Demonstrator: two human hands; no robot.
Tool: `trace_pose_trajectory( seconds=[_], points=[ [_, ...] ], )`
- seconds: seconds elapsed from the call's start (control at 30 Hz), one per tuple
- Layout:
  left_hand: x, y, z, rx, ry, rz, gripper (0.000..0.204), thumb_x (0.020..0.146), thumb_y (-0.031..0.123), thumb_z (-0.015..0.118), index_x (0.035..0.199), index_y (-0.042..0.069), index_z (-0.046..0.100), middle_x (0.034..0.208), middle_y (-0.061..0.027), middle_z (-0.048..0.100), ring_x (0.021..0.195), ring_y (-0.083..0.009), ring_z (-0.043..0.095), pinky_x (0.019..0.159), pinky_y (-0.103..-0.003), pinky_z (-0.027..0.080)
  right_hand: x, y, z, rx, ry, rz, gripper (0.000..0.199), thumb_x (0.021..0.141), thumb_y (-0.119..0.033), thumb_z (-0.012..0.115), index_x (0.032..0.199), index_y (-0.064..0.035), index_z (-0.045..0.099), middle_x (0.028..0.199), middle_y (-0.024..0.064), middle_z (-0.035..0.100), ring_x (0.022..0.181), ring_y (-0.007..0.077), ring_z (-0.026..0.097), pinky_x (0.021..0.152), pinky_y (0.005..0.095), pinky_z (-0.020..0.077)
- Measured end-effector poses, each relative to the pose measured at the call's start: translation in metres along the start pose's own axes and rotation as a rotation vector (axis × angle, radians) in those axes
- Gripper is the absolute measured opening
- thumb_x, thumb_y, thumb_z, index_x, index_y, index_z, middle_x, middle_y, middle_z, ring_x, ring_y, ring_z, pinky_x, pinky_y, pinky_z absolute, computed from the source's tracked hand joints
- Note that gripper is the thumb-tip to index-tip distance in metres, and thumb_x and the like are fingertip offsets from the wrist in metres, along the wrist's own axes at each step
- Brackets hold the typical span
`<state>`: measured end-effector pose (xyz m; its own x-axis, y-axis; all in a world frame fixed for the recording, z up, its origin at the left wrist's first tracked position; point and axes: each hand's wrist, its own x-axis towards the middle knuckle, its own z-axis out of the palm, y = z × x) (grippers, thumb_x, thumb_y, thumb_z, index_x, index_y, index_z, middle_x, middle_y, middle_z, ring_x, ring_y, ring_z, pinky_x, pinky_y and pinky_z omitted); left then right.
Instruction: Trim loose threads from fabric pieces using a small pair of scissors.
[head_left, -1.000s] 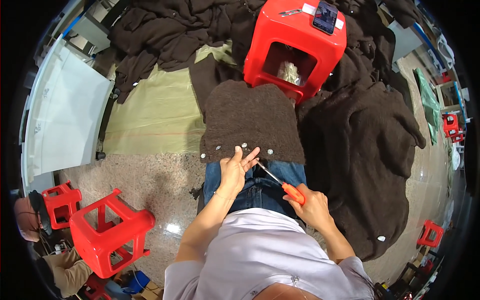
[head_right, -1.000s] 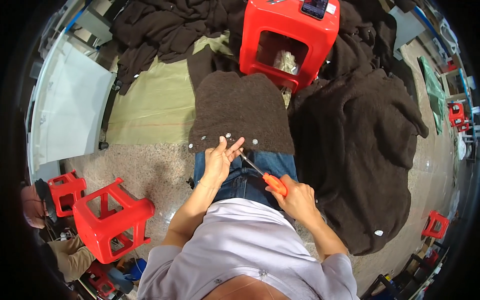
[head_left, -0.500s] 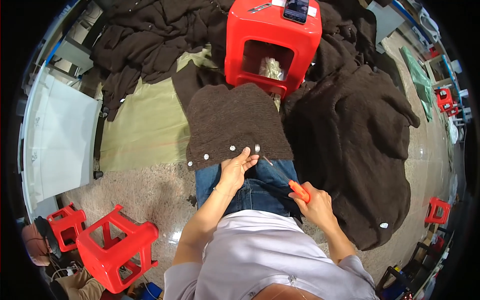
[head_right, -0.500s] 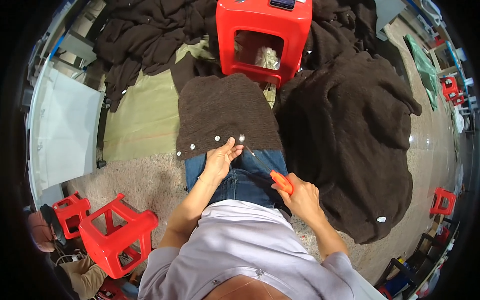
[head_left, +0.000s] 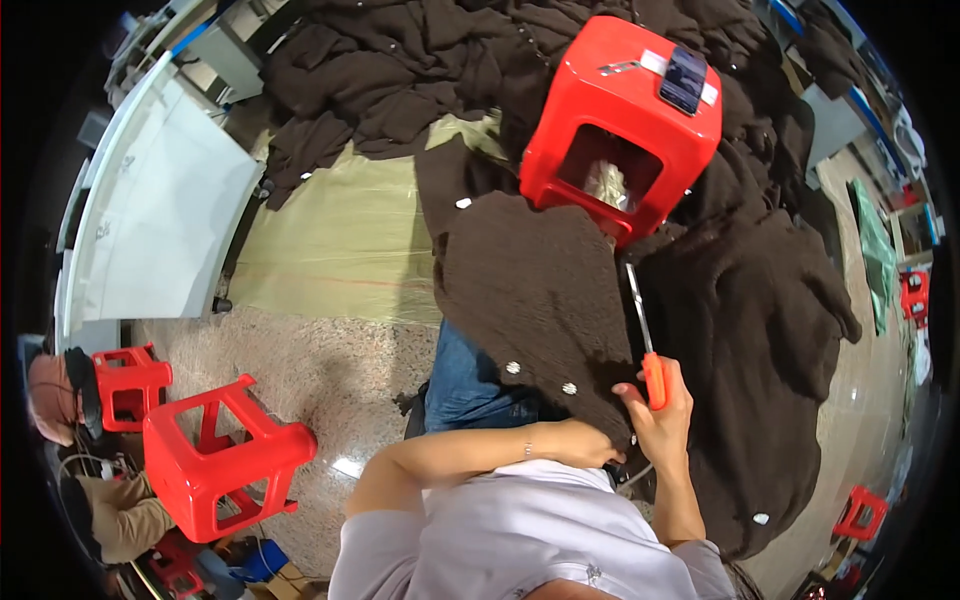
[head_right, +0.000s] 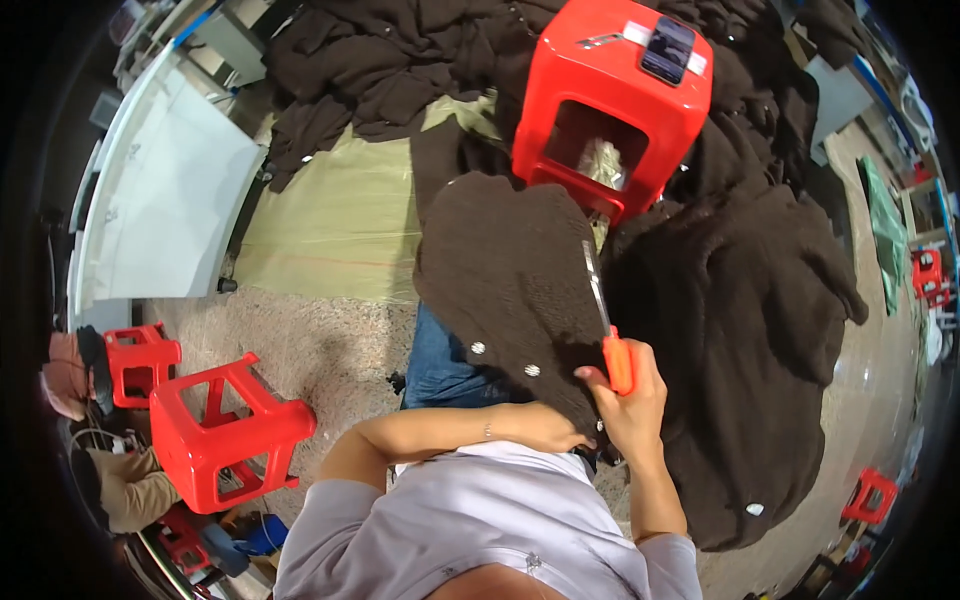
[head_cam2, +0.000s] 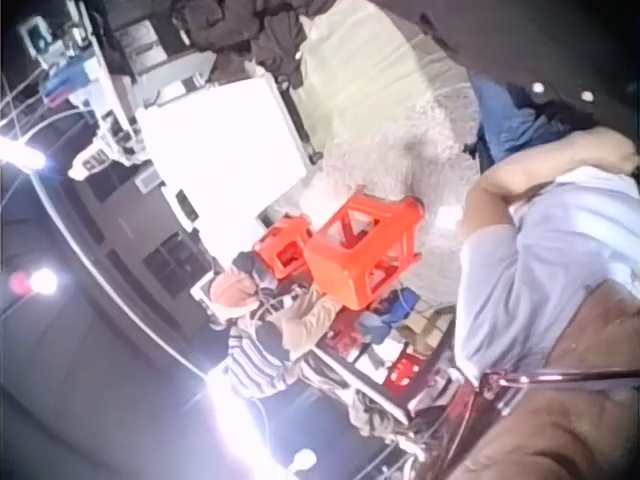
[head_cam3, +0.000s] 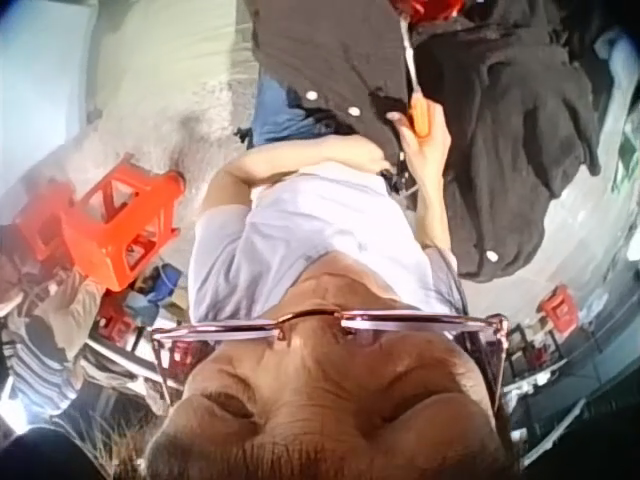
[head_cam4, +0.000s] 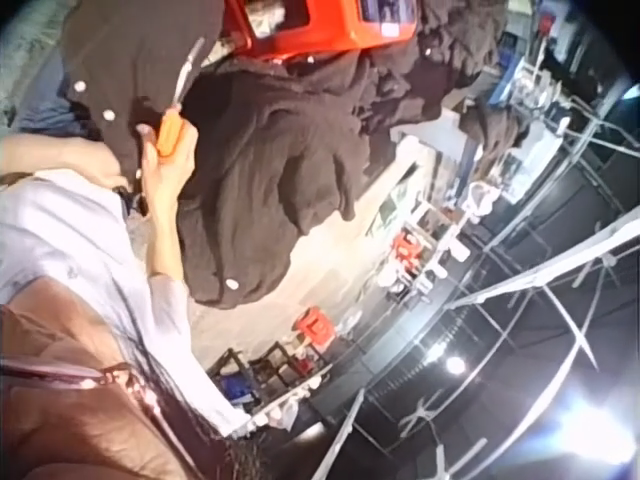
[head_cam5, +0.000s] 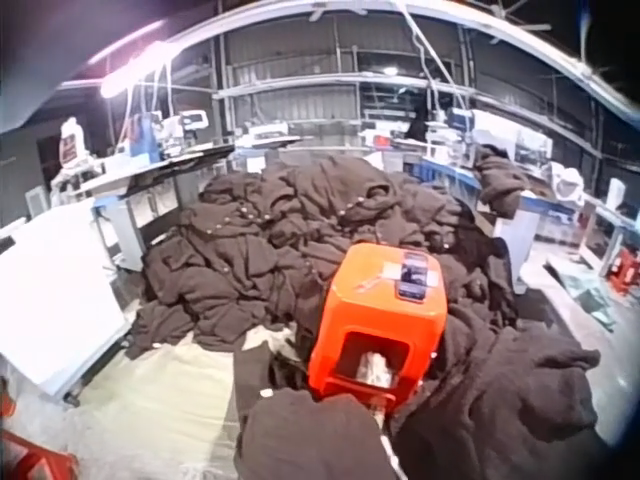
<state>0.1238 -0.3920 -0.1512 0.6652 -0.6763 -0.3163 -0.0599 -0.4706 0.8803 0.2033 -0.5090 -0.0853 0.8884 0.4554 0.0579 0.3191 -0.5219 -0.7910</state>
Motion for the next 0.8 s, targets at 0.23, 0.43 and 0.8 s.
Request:
trace_pose_trajectory(
  seconds=[0.23, 0.43, 0.8],
  points=[
    [-0.017, -0.008, -0.018, -0.228, 0.297, -0.083, 0.029, 0.089, 0.013, 0.057, 0.115, 0.001, 0.062, 0.115, -0.0208, 0.063, 0.111, -0.0337, 0.058, 0.093, -0.039, 0.045, 0.037, -0.058, 0.086, -0.234, -0.502, -0.352, 0.071, 0.063, -0.033, 0.087, 0.119, -0.0080, 0.053, 0.105, 0.0139, 0.060, 0.084, 0.0374, 0.066, 0.067, 0.0437, 0.0546],
    [-0.142, -0.078, -0.036, -0.733, 0.342, 0.038, 0.035, 0.090, 0.006, 0.058, 0.124, -0.001, 0.058, 0.131, -0.0168, 0.057, 0.122, -0.0262, 0.054, 0.097, -0.037, 0.046, 0.050, 0.007, 0.131, -0.468, -0.518, -0.317, 0.041, 0.078, -0.013, 0.071, 0.114, -0.0123, 0.053, 0.102, 0.0158, 0.064, 0.077, 0.0399, 0.066, 0.066, 0.0492, 0.0533],
    [-0.070, -0.338, -0.064, -0.347, 1.627, 0.059, 0.056, 0.083, 0.003, 0.065, 0.135, 0.010, 0.045, 0.125, -0.0176, 0.056, 0.113, -0.0302, 0.058, 0.093, -0.036, 0.048, 0.081, -0.097, 0.038, 0.340, -0.612, 0.161, 0.021, 0.076, 0.008, 0.063, 0.095, -0.0008, 0.062, 0.088, 0.0028, 0.054, 0.082, 0.0100, 0.055, 0.074, 0.0228, 0.0432]
  ],
)
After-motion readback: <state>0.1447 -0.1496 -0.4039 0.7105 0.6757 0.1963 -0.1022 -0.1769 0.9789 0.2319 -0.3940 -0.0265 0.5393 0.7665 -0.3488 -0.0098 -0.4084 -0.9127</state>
